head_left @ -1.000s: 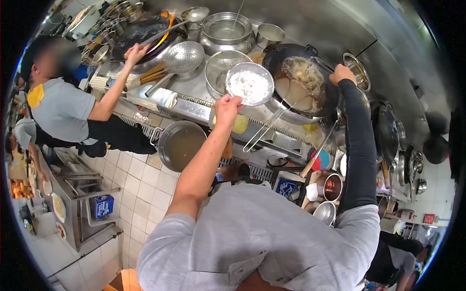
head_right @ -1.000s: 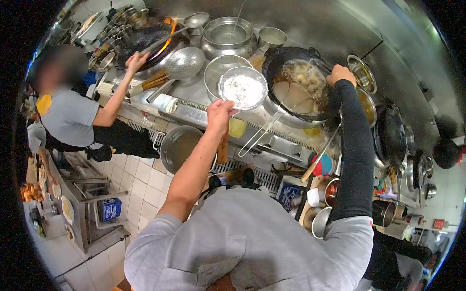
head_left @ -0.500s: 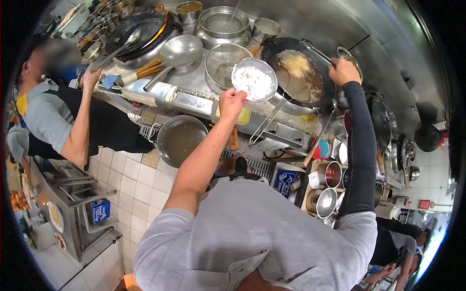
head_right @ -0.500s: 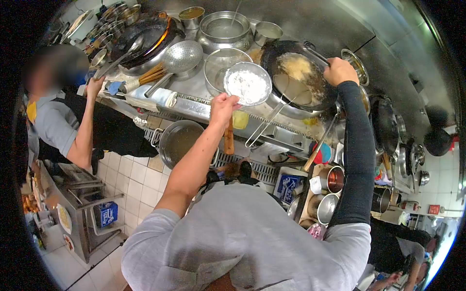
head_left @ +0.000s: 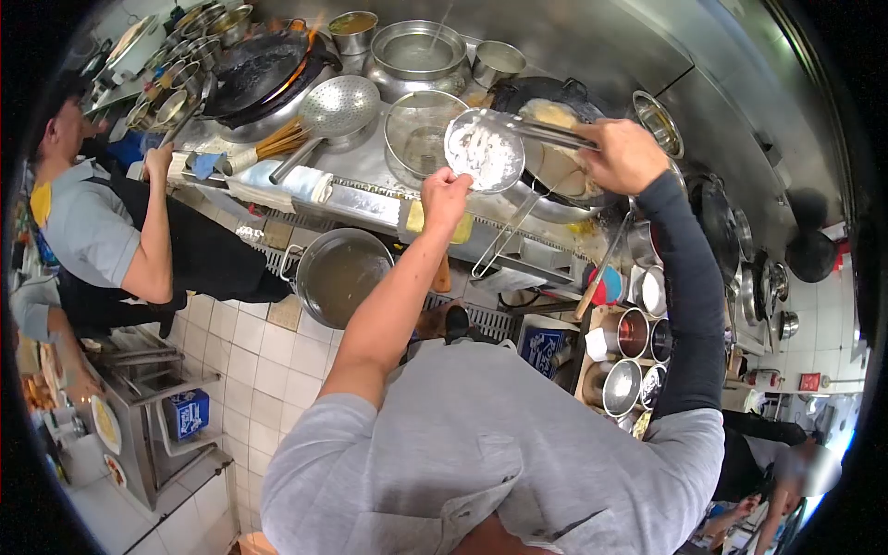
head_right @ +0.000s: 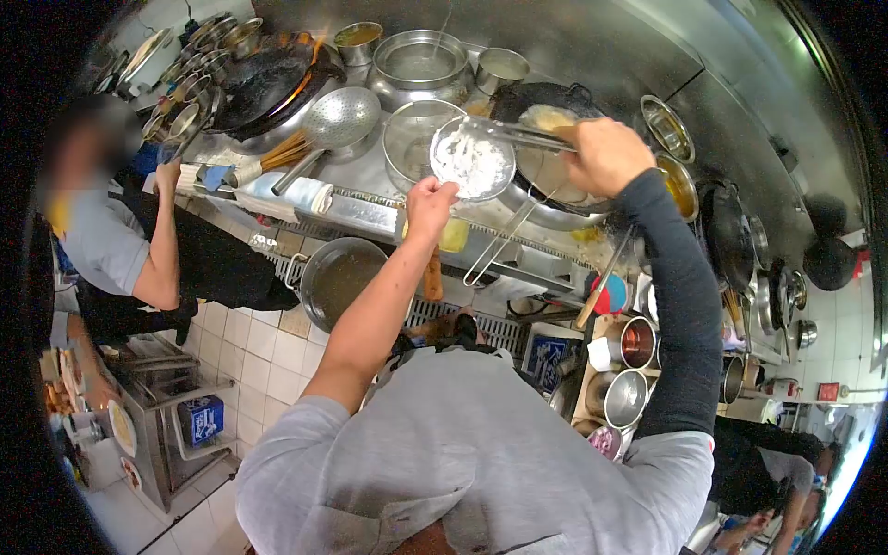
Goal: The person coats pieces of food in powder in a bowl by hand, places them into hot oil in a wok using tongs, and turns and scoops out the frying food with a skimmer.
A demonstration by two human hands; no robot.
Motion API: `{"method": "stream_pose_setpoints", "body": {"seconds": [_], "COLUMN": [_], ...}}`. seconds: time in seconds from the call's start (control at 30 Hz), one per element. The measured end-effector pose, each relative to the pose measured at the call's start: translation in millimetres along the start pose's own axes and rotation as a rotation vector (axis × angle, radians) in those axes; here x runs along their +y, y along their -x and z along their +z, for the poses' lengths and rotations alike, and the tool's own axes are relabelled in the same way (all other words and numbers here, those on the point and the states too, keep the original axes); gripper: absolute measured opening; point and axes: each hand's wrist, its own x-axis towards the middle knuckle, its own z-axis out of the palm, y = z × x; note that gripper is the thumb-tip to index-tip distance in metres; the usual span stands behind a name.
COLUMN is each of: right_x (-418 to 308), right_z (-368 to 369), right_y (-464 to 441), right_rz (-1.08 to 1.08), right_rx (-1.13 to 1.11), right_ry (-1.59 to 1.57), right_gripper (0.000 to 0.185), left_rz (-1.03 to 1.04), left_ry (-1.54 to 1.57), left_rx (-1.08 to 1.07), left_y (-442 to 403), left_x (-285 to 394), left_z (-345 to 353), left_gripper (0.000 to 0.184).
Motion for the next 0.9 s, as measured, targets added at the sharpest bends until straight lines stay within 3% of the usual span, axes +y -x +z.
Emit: {"method": "stream_pose_setpoints", "body": {"seconds": [0.2,0.3,0.53,0.57,0.67,0.9], "right_x": [24.3,29.3,71.6,74.7,119.8,202.3], "right_z": [-62.7,-91.2,-97.7,-99.4,-75.1,20.3], "right_y": [29.6,40.5,50.3,51.8,55.9,40.8], "right_rz": [-0.043,0.089,0.174,0.277,0.307,0.536], "right_rx": [0.331,0.319,0.466,0.417,0.488,0.196], "right_ry": [-0.089,-0.110,-0.036,-0.063,-0.060,-0.071], "right_gripper": [0.032,0.033,0.034,0.036,0.037,0.037], "left_rz": [-0.115,-0.144,-0.171,-0.175,-0.186,-0.249], "left_ry": [0.194,0.228,0.268,0.281,0.315,0.285], "left_rx": [-0.054,-0.072,-0.114,-0.110,-0.098,-0.044], "left_y": [-16.6,-17.4,-21.7,-21.6,-20.0,-19.9], "left_x": [-4.3,0.3,0.0,-0.9,-4.0,-16.9], "left_z": [10.0,15.6,31.8,33.4,33.3,5.9], "left_gripper": [0.021,0.014,0.011,0.010,0.007,0.007]}}
